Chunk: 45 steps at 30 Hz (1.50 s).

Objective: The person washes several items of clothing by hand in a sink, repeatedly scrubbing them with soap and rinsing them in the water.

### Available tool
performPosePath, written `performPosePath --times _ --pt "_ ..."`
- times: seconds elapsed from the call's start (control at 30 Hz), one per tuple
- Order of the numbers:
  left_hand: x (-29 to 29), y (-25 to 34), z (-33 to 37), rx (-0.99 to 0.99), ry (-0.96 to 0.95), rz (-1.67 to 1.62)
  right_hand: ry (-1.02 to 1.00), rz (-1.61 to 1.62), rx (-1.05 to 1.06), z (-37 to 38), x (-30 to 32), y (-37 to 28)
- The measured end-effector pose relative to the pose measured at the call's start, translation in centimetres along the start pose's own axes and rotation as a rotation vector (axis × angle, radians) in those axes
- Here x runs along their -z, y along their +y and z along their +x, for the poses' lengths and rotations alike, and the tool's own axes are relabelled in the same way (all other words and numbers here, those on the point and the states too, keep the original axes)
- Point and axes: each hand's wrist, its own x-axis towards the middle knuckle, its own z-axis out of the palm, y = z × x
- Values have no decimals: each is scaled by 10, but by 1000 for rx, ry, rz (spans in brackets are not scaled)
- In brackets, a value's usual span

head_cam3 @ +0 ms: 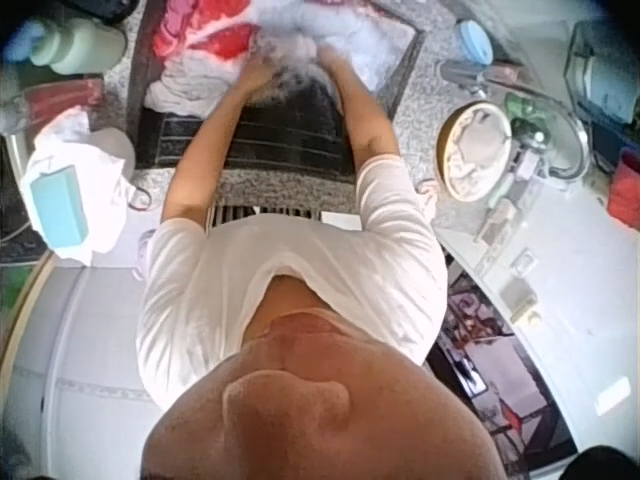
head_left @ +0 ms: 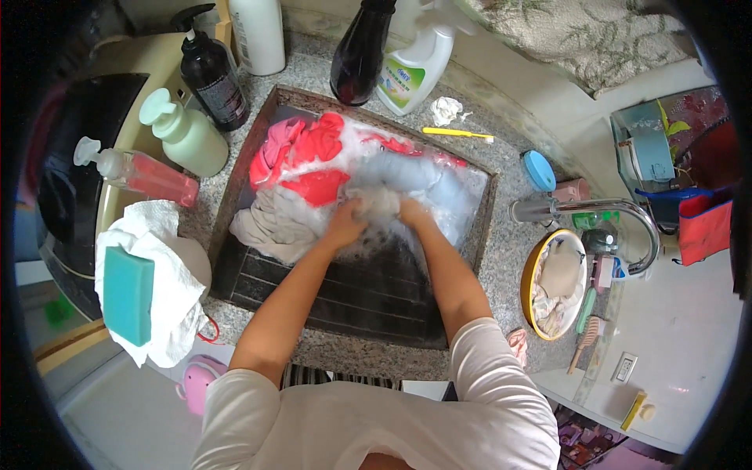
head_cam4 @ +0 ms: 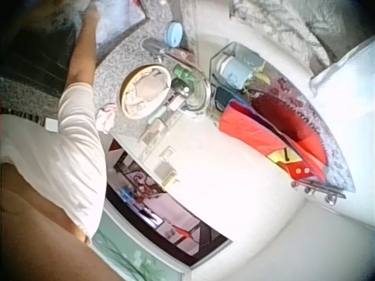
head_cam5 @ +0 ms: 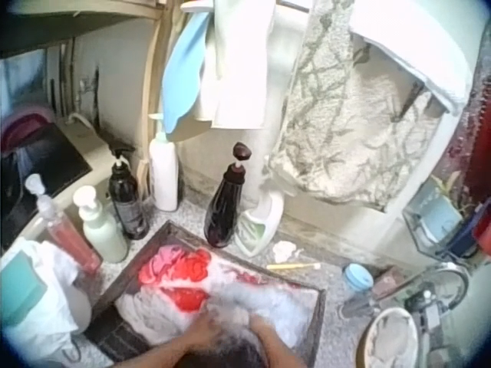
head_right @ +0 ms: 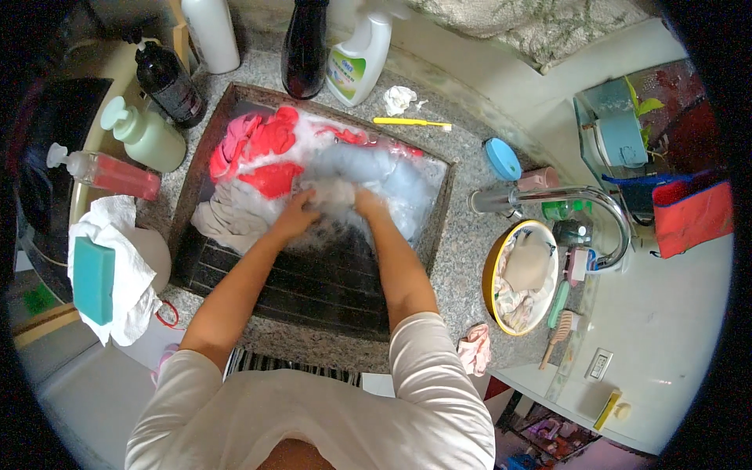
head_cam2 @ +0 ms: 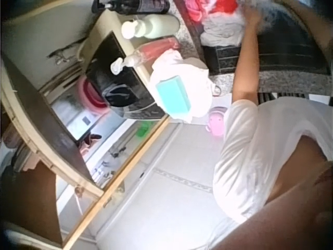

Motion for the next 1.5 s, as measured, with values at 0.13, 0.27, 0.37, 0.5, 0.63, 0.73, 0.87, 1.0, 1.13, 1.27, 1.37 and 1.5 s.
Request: performPosePath --times 0.13,0.27,0.37,0.5,0.63,0.73,0.87,1.0,1.13,1.27,1.37,1.5 --pt "32 33 -7 517 -136 -1126 70 -28 498 -4 22 4" --pt "48 28 -2 603 -332 -1407 229 63 1120 -112 46 -91" --pt "50 76 -12 565 -350 -1400 248 61 1220 -161 31 -118" --pt "32 38 0 226 -523 -1410 378 128 1240 -147 -4 -133" --pt "24 43 -4 -327 -67 -292 645 373 983 -83 -6 -75" --pt "28 82 -19 461 1 -1393 664 353 679 -67 14 -37" --pt "52 72 -28 320 23 -1016 748 151 747 -73 40 -8" --pt "41 11 -25 147 65 -385 603 -239 767 -77 18 4" --pt "19 8 -27 -94 211 -142 368 -296 633 -30 -28 33" --pt "30 7 -38 52 129 -245 -47 -210 92 5 -19 14" --pt "60 19 -49 231 7 -635 -253 -376 166 10 22 3" --pt "93 37 -61 364 127 -844 -441 -308 748 -43 110 -55"
